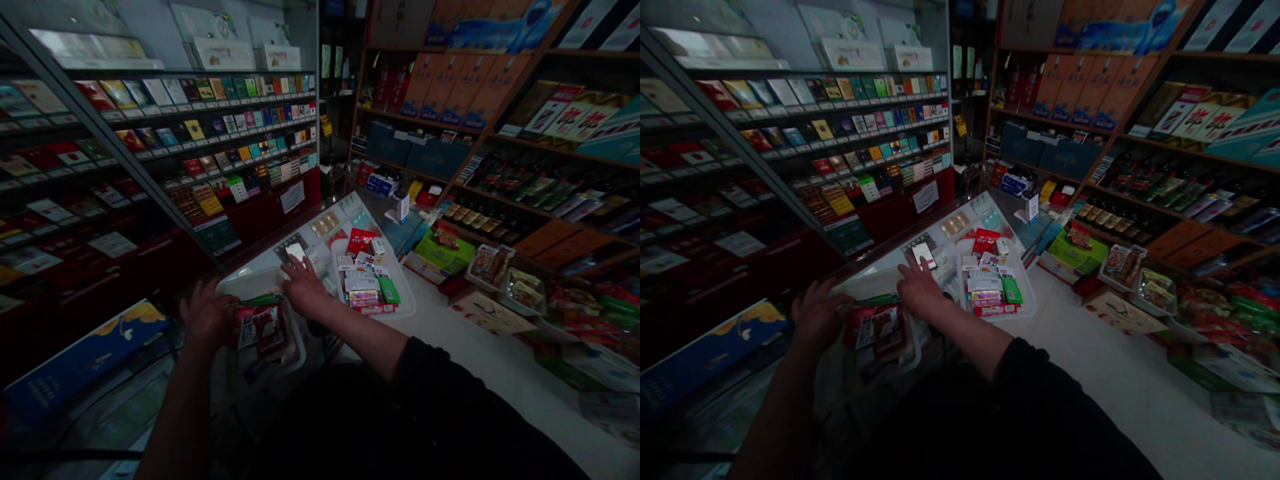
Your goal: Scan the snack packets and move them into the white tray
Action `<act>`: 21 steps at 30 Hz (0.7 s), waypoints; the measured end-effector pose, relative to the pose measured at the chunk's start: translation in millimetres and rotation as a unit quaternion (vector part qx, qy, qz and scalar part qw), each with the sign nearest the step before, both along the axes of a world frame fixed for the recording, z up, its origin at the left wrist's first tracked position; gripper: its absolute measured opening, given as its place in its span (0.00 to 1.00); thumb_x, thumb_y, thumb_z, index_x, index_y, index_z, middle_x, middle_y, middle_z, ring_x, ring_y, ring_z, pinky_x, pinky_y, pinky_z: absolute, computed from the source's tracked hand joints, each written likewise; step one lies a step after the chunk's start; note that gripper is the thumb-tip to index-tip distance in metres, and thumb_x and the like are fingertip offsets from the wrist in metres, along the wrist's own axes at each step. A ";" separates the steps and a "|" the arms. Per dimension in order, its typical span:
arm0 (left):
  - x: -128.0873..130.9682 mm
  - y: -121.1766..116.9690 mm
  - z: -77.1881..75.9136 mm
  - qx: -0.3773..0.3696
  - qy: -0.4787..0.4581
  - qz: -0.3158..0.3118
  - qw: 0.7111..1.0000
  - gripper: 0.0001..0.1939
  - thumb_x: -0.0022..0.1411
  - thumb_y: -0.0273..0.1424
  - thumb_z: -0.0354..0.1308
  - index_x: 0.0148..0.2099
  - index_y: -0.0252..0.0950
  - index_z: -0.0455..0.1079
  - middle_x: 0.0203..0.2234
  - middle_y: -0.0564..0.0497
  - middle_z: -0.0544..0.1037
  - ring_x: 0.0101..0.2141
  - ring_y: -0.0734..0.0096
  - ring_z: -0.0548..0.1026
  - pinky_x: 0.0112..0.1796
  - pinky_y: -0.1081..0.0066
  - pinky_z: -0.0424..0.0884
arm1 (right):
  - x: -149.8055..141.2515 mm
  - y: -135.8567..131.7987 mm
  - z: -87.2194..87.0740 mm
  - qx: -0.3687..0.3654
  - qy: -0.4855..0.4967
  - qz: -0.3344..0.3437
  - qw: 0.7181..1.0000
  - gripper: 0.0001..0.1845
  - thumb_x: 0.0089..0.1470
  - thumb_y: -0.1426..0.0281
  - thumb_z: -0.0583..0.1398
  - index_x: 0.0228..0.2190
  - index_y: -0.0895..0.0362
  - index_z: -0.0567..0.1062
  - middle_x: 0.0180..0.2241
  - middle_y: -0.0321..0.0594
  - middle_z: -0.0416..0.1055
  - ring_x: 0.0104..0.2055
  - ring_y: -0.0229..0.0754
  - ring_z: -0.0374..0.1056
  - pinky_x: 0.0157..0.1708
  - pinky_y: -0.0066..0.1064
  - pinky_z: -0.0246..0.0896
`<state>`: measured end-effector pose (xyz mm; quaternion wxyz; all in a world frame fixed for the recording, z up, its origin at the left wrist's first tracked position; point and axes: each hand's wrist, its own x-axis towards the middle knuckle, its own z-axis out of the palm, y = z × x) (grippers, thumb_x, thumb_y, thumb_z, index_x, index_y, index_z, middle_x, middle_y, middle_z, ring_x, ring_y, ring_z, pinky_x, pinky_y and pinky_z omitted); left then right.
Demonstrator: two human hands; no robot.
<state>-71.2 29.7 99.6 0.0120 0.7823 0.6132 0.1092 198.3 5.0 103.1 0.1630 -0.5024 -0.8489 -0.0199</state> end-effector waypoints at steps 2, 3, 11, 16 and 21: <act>-8.9 -7.4 -3.4 -0.023 0.017 0.028 0.999 0.17 0.68 0.37 0.53 0.42 0.42 0.85 0.68 0.42 0.69 0.71 0.28 0.54 0.61 0.21 0.54 | -15.0 -10.6 -10.0 -0.002 -0.008 0.011 1.000 0.11 0.63 0.74 0.60 0.43 0.60 0.82 0.65 0.53 0.67 0.76 0.62 0.45 0.73 0.65 0.38; -12.2 -11.1 -6.4 -0.033 0.027 0.038 0.998 0.18 0.68 0.38 0.52 0.42 0.42 0.85 0.67 0.40 0.69 0.70 0.26 0.55 0.60 0.21 0.55 | -21.0 -16.7 -15.2 -0.004 -0.014 0.019 1.000 0.11 0.63 0.74 0.61 0.44 0.59 0.82 0.64 0.52 0.68 0.75 0.62 0.46 0.73 0.64 0.38; -10.8 -29.5 -31.3 -0.045 0.065 0.023 0.997 0.17 0.67 0.40 0.54 0.44 0.46 0.84 0.64 0.37 0.72 0.66 0.27 0.62 0.55 0.23 0.64 | -34.4 -55.9 -34.4 -0.021 -0.043 0.074 0.996 0.15 0.67 0.68 0.58 0.47 0.60 0.83 0.62 0.56 0.68 0.74 0.65 0.49 0.72 0.64 0.43; 7.7 -26.4 -28.9 -0.026 0.066 -0.018 0.997 0.20 0.68 0.42 0.53 0.47 0.39 0.84 0.64 0.32 0.71 0.65 0.22 0.63 0.54 0.23 0.65 | -25.7 -69.5 -29.8 -0.021 -0.030 0.075 0.997 0.15 0.67 0.67 0.58 0.44 0.59 0.83 0.62 0.55 0.68 0.74 0.66 0.47 0.71 0.64 0.44; 37.0 -25.9 -26.1 0.007 0.061 -0.051 0.997 0.21 0.69 0.45 0.54 0.51 0.41 0.82 0.65 0.32 0.70 0.65 0.26 0.62 0.54 0.30 0.68 | 4.7 -85.3 -18.1 -0.035 0.023 0.014 0.999 0.11 0.64 0.67 0.61 0.44 0.56 0.82 0.64 0.51 0.67 0.74 0.66 0.47 0.72 0.65 0.42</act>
